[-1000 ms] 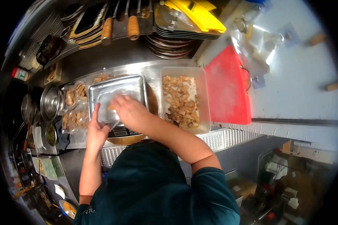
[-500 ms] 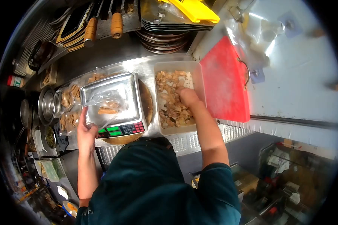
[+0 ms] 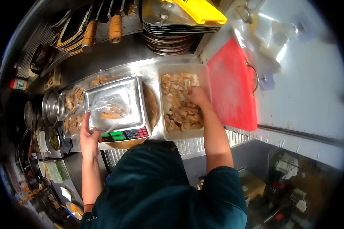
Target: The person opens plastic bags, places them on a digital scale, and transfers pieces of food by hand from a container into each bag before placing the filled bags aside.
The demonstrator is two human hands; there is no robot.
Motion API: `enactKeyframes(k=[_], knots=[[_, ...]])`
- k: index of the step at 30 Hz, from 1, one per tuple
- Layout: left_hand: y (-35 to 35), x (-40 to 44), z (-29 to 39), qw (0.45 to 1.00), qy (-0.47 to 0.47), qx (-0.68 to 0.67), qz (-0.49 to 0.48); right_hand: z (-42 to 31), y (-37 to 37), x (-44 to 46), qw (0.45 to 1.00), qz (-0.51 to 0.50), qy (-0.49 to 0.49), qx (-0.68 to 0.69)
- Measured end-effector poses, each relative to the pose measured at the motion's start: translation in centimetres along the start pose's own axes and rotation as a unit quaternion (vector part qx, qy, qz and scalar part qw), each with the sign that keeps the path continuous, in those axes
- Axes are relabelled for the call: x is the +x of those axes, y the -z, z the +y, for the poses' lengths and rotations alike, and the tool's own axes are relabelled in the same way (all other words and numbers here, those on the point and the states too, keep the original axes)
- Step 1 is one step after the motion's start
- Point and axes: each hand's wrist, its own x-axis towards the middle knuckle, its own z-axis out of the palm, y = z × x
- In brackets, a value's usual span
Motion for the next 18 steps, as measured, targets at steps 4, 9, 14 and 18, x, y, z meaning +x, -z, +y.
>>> enactKeyframes(k=[4, 9, 14, 18], knots=[[-0.2, -0.1, 0.2, 1.0, 0.005, 0.002, 0.005, 1.9, -0.7, 3.2, 0.969, 0.065, -0.031, 0.238], [-0.9, -0.2, 0.3, 1.0, 0.0, -0.005, 0.01, -2.5, -2.9, 6.2, 0.972, 0.198, -0.124, 0.009], [-1.3, -0.5, 0.9, 1.0, -0.005, -0.006, 0.018, -3.5, -4.6, 7.8, 0.973, 0.162, -0.148, -0.072], [-0.7, -0.8, 0.6, 1.0, -0.006, -0.004, 0.003, -2.1, -5.3, 7.8, 0.973, 0.182, -0.137, -0.04]])
